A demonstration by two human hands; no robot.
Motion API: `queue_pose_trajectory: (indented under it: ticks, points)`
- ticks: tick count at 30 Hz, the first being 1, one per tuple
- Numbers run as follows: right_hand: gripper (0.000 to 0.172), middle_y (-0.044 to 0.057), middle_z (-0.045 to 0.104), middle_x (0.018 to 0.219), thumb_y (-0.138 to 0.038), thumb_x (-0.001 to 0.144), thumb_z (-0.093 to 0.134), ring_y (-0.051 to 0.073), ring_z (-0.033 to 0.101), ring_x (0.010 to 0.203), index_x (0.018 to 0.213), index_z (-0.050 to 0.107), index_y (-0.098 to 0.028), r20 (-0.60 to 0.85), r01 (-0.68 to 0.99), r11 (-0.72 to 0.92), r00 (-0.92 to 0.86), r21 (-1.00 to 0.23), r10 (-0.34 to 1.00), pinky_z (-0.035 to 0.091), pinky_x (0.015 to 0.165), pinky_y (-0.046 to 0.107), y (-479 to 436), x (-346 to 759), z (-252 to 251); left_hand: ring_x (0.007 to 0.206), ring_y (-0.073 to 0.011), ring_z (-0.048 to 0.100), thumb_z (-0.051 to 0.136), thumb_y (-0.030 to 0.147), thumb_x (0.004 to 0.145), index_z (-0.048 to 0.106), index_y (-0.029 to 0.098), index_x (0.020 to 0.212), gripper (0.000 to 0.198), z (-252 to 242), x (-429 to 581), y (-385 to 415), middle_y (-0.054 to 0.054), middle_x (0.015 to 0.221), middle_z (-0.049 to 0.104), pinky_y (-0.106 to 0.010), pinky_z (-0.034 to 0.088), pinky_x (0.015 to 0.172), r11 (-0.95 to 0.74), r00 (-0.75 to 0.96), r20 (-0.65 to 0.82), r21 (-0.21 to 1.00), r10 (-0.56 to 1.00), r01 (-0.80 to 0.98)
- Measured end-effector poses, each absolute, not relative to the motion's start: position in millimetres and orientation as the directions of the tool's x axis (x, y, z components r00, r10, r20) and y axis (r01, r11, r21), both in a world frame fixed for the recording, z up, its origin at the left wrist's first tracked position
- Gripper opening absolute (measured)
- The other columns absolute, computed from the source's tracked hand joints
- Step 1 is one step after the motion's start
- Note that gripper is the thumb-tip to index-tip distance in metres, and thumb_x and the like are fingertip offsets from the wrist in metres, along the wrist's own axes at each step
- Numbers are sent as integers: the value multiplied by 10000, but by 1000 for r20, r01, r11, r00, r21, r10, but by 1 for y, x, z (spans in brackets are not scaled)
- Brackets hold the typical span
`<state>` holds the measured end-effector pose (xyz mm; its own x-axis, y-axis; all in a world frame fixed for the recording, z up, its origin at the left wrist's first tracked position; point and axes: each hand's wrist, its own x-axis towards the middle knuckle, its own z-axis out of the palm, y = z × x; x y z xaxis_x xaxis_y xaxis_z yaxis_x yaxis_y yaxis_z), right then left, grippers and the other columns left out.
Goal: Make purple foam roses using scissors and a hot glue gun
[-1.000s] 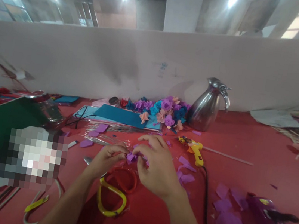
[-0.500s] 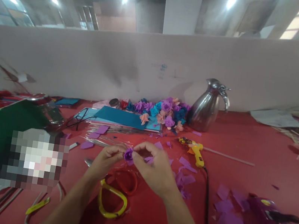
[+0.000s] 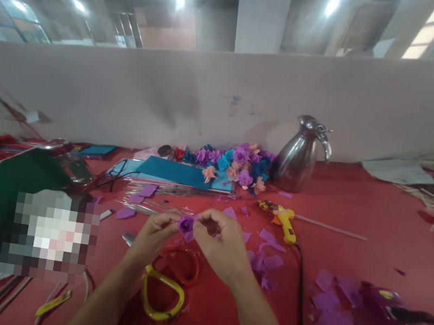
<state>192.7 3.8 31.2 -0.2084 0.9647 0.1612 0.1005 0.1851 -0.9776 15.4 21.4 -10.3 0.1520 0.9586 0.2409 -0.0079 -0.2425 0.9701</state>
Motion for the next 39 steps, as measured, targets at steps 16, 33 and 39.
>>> queue_pose_trajectory:
  ticks: [16,33,39]
  points:
    - [133,10,628,736,-304,742,583,137,554,689,781,632,-186,148,-1,150,-165,-989,975,424,649,259,7,191,31,737,-155,535,640,319,770,710,174,762,161,-15,16,21,-39,758,623,-271,410,725,-201,200,200,980,959,-17]
    - [200,4,625,657,-350,772,573,131,539,634,702,639,-175,153,-8,153,-111,-988,982,421,620,249,10,190,27,758,-170,554,643,303,756,694,169,720,148,-8,19,20,-43,765,634,-275,415,743,-208,217,182,972,959,105]
    - [195,3,631,725,-376,745,619,149,585,706,804,637,-191,60,-241,50,-32,-969,998,459,685,271,13,181,17,780,-161,567,656,270,755,724,190,814,120,-15,24,18,-33,792,665,-281,423,792,-129,132,148,981,980,-142]
